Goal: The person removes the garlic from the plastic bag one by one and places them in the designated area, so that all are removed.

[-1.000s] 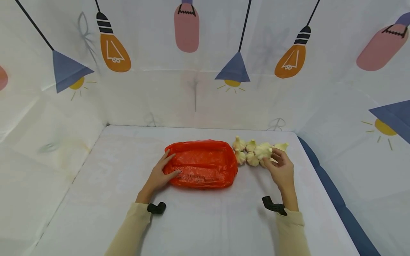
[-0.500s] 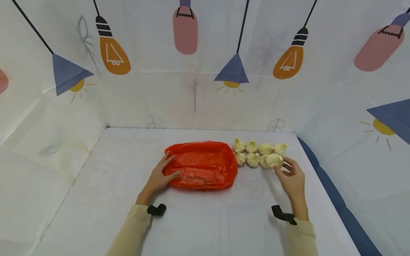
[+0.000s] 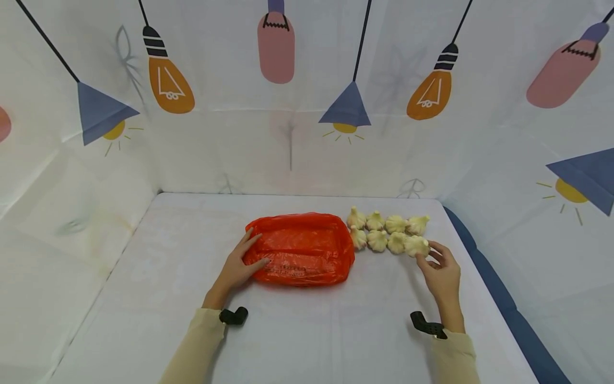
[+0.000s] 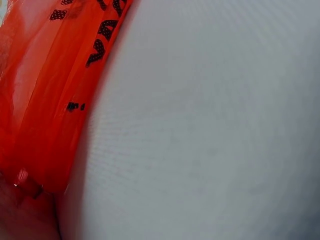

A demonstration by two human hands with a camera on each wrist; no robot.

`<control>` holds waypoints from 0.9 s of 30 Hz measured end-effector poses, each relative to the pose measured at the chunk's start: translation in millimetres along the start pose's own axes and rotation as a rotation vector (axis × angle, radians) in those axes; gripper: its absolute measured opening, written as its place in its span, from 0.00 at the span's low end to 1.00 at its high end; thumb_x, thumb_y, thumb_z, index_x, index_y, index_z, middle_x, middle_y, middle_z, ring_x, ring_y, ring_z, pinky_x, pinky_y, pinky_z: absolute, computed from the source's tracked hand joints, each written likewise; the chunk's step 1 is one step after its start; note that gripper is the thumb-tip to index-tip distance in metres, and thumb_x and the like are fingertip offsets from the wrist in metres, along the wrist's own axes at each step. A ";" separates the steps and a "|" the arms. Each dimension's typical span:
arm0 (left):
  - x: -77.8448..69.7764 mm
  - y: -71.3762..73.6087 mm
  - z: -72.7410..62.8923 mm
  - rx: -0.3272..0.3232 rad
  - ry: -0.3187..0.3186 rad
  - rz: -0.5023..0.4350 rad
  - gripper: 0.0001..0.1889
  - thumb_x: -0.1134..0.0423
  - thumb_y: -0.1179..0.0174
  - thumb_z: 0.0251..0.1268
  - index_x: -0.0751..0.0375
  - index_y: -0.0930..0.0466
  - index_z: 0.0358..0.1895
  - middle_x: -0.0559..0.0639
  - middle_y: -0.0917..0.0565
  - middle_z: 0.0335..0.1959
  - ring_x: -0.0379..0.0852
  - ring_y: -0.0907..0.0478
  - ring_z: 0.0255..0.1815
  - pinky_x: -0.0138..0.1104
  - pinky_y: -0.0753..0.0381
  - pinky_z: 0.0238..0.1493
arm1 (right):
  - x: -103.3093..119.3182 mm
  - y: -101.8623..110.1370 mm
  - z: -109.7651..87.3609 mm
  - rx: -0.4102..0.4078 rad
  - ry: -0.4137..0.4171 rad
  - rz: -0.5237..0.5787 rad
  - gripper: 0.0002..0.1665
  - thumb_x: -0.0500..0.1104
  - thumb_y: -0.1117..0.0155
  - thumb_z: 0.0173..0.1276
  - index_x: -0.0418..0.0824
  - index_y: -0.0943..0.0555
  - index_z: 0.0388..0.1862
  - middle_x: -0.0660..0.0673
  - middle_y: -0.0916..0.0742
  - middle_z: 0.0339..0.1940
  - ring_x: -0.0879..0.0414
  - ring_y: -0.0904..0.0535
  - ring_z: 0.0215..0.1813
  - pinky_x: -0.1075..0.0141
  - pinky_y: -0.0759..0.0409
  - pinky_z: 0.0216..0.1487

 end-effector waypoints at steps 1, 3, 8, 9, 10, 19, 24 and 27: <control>-0.2 0.2 0.1 0.000 0.002 -0.002 0.41 0.46 0.30 0.65 0.44 0.36 0.80 0.50 0.51 0.86 0.62 0.54 0.86 0.66 0.46 0.78 | -2.4 0.7 0.2 -0.005 -0.002 -0.005 0.26 0.33 0.27 0.63 0.34 0.19 0.61 0.53 0.17 0.54 0.76 0.22 0.48 0.87 0.23 0.41; -0.4 0.6 0.1 0.000 0.005 -0.008 0.41 0.44 0.30 0.65 0.43 0.36 0.80 0.49 0.51 0.86 0.62 0.55 0.86 0.66 0.46 0.78 | -5.5 2.0 0.5 -0.015 -0.002 -0.014 0.26 0.32 0.27 0.63 0.34 0.19 0.60 0.52 0.17 0.54 0.76 0.22 0.48 0.87 0.24 0.41; 1.2 0.5 -0.5 0.005 0.014 0.001 0.43 0.42 0.31 0.64 0.44 0.37 0.80 0.50 0.51 0.86 0.63 0.55 0.86 0.67 0.46 0.77 | -10.8 4.6 2.9 -0.032 0.004 -0.025 0.26 0.31 0.27 0.62 0.33 0.19 0.60 0.46 0.16 0.55 0.78 0.22 0.47 0.87 0.24 0.40; 2.0 0.4 -0.6 0.006 0.017 0.004 0.43 0.42 0.31 0.64 0.44 0.38 0.80 0.50 0.51 0.86 0.63 0.55 0.86 0.67 0.46 0.77 | -10.9 4.9 3.5 -0.033 0.006 -0.027 0.26 0.31 0.27 0.62 0.33 0.19 0.60 0.44 0.15 0.55 0.78 0.23 0.47 0.87 0.24 0.40; 2.4 0.4 -0.5 0.005 0.019 0.005 0.43 0.42 0.31 0.65 0.44 0.38 0.80 0.49 0.51 0.86 0.63 0.55 0.86 0.67 0.46 0.77 | -11.2 5.1 4.2 -0.033 0.007 -0.027 0.26 0.31 0.27 0.62 0.32 0.19 0.60 0.43 0.15 0.56 0.78 0.23 0.47 0.87 0.24 0.40; 3.1 0.4 0.6 0.005 0.031 -0.002 0.43 0.42 0.31 0.64 0.43 0.38 0.80 0.47 0.52 0.86 0.62 0.55 0.86 0.67 0.46 0.77 | -19.4 6.6 8.7 0.000 -0.022 -0.046 0.26 0.34 0.26 0.63 0.34 0.19 0.61 0.39 0.15 0.59 0.79 0.25 0.48 0.87 0.25 0.40; 2.7 0.6 0.0 0.009 0.026 0.008 0.43 0.40 0.31 0.64 0.44 0.38 0.81 0.49 0.52 0.87 0.63 0.55 0.86 0.67 0.46 0.77 | -23.4 8.9 11.7 0.008 -0.044 -0.047 0.27 0.36 0.26 0.64 0.34 0.19 0.62 0.39 0.16 0.60 0.80 0.25 0.47 0.87 0.25 0.40; 2.0 0.5 -0.1 0.008 0.021 0.005 0.43 0.41 0.31 0.64 0.44 0.38 0.80 0.50 0.51 0.86 0.63 0.55 0.86 0.67 0.46 0.77 | -25.6 10.3 14.4 0.003 -0.060 -0.056 0.26 0.36 0.26 0.64 0.35 0.19 0.62 0.40 0.16 0.60 0.79 0.25 0.47 0.87 0.25 0.40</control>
Point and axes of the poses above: each hand's wrist, its own z-axis towards the middle knuckle, its own y-axis out of the back of the hand, x = y × z, the point moved 6 cm from there along z, towards the middle knuckle
